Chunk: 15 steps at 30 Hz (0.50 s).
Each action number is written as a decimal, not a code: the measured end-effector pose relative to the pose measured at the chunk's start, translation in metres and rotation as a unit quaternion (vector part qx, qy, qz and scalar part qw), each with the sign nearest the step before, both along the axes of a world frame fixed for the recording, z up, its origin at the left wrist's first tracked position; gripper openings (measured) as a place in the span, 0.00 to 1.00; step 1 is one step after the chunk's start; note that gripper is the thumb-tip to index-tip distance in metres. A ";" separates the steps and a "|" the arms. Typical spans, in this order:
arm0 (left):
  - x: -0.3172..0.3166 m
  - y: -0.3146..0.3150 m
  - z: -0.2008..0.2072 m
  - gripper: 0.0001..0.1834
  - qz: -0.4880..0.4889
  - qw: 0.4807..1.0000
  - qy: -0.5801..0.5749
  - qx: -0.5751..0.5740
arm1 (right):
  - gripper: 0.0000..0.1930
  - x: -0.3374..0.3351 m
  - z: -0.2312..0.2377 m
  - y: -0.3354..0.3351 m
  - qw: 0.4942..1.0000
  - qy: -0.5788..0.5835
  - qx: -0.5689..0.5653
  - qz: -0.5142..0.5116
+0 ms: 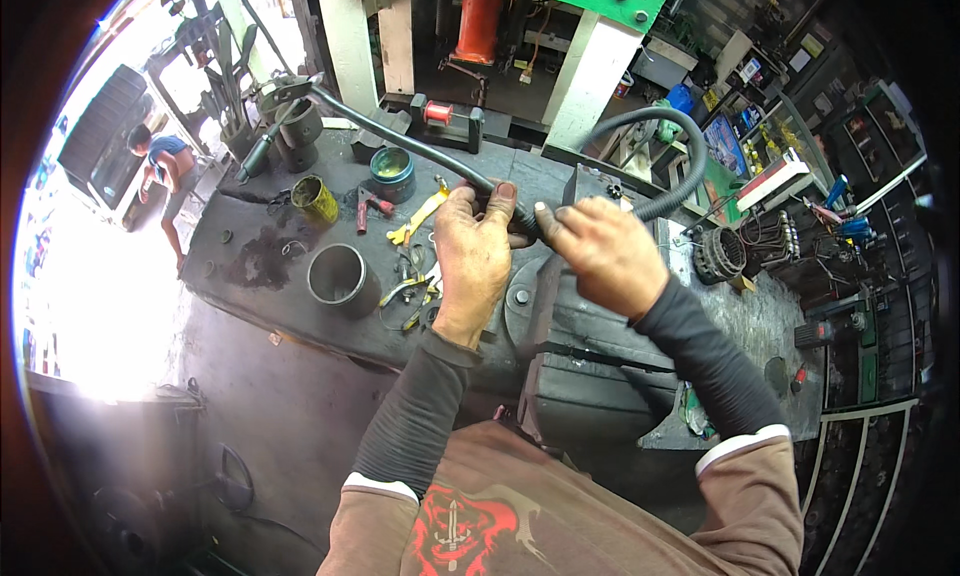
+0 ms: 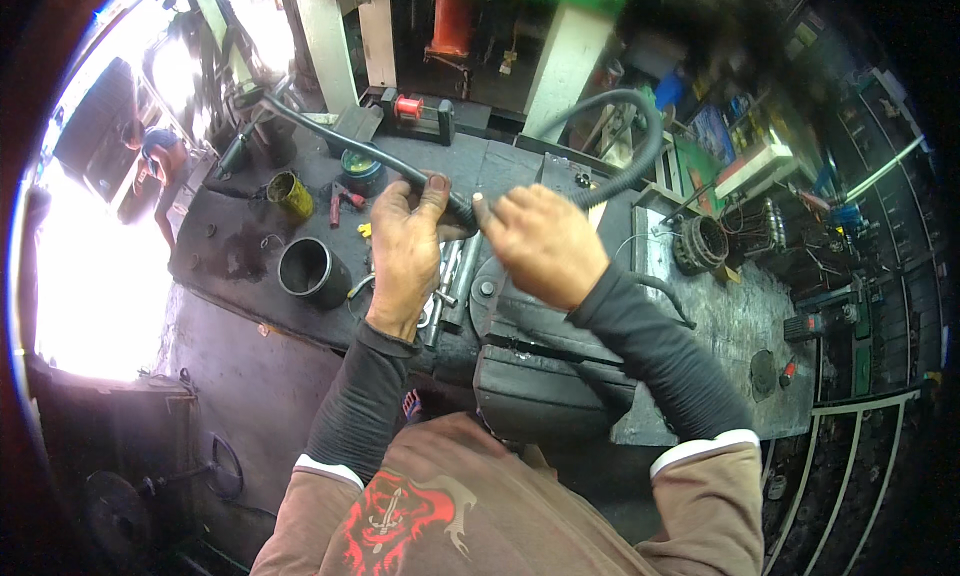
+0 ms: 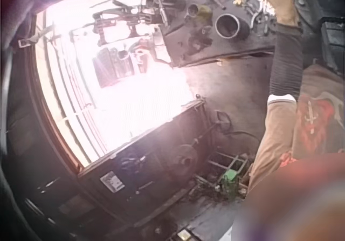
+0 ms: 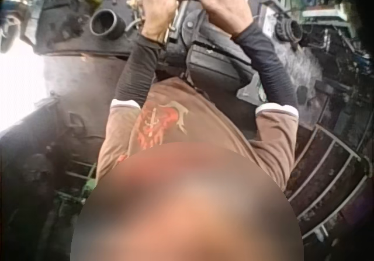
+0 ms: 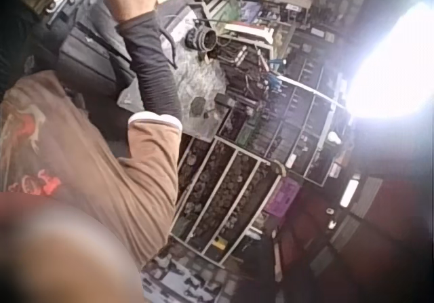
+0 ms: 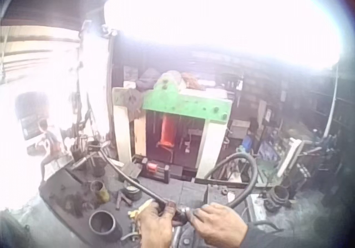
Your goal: The person handles a black cable and a flexible corrugated tube on a workbench, aligning and fitting the tube over the cable. They then pick up a wrench and continue adjusting the cable assembly.
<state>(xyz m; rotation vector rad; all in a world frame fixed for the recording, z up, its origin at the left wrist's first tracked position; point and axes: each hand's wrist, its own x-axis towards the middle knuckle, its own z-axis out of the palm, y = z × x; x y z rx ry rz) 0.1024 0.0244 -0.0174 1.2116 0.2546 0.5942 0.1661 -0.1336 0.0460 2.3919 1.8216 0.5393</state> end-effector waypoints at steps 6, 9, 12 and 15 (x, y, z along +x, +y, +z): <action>0.002 0.000 -0.011 0.15 -0.020 0.993 -0.017 -0.117 | 0.29 -0.002 -0.012 -0.014 0.974 0.200 0.046 -0.099; 0.000 -0.002 -0.007 0.16 -0.038 0.992 -0.041 -0.113 | 0.33 0.031 0.007 -0.022 0.957 0.288 0.041 -0.017; 0.001 -0.001 0.002 0.17 -0.068 0.990 -0.038 -0.122 | 0.27 0.049 0.018 -0.021 0.921 0.378 0.083 -0.033; 0.004 0.000 0.012 0.18 -0.067 0.992 -0.032 -0.105 | 0.20 0.060 0.027 -0.019 0.915 0.392 0.082 -0.050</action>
